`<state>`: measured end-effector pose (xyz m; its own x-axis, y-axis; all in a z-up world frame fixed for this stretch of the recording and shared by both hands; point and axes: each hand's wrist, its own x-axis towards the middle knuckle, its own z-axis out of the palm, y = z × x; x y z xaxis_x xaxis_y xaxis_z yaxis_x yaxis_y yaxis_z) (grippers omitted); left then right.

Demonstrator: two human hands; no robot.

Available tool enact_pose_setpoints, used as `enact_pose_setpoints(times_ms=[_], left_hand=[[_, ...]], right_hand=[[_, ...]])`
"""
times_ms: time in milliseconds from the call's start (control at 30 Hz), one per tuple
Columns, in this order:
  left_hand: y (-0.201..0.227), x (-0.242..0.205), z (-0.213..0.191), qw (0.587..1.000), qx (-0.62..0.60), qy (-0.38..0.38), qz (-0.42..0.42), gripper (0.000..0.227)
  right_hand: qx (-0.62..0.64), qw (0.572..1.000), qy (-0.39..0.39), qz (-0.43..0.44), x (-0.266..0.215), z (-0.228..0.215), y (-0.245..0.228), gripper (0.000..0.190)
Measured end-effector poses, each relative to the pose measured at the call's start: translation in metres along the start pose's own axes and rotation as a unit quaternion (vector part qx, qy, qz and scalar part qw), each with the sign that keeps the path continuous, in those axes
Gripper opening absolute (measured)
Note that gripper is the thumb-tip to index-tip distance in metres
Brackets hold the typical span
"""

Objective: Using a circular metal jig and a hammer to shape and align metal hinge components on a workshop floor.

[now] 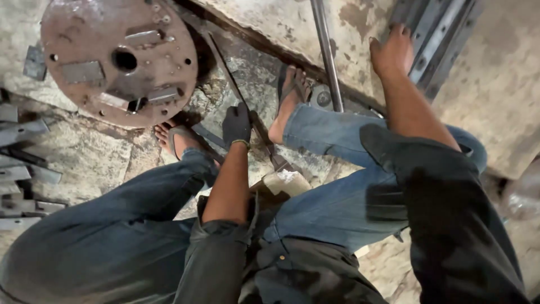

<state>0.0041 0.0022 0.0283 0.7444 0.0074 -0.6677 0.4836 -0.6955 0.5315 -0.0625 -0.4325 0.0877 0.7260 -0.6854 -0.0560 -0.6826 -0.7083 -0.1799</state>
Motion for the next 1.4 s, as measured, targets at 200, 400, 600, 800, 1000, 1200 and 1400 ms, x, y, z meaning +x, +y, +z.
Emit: enact_pose_setpoints(times_ms=[200, 400, 600, 800, 1000, 1200, 1400], left_hand=[[0.004, -0.003, 0.003, 0.994, 0.054, 0.086, -0.026, 0.052], [0.009, 0.001, 0.002, 0.983, 0.086, 0.164, 0.012, 0.051], [0.035, -0.004, -0.009, 0.976, 0.189, 0.108, 0.018, 0.053], [0.013, 0.025, 0.002, 0.980, 0.183, 0.058, 0.059, 0.036], [-0.007, 0.028, -0.014, 0.989, 0.134, -0.015, 0.058, 0.043], [-0.009, 0.017, -0.002, 0.995, -0.034, -0.001, 0.095, 0.049], [0.005, 0.030, 0.017, 0.938, -0.212, 0.077, 0.263, 0.031]], right_hand=[[-0.053, 0.978, 0.043, 0.199, 0.009, 0.027, 0.032, 0.076], [-0.046, 0.942, 0.099, 0.318, 0.029, 0.074, 0.056, 0.083], [-0.038, 0.937, 0.078, 0.337, 0.025, 0.051, 0.039, 0.073], [-0.026, 0.944, 0.096, 0.314, 0.033, 0.080, 0.078, 0.067], [0.118, 0.928, 0.129, 0.328, 0.043, 0.092, 0.089, 0.038], [0.450, 0.820, 0.104, 0.338, 0.050, 0.020, -0.005, 0.025], [0.652, 0.722, 0.042, 0.229, 0.030, -0.032, -0.076, 0.017]])
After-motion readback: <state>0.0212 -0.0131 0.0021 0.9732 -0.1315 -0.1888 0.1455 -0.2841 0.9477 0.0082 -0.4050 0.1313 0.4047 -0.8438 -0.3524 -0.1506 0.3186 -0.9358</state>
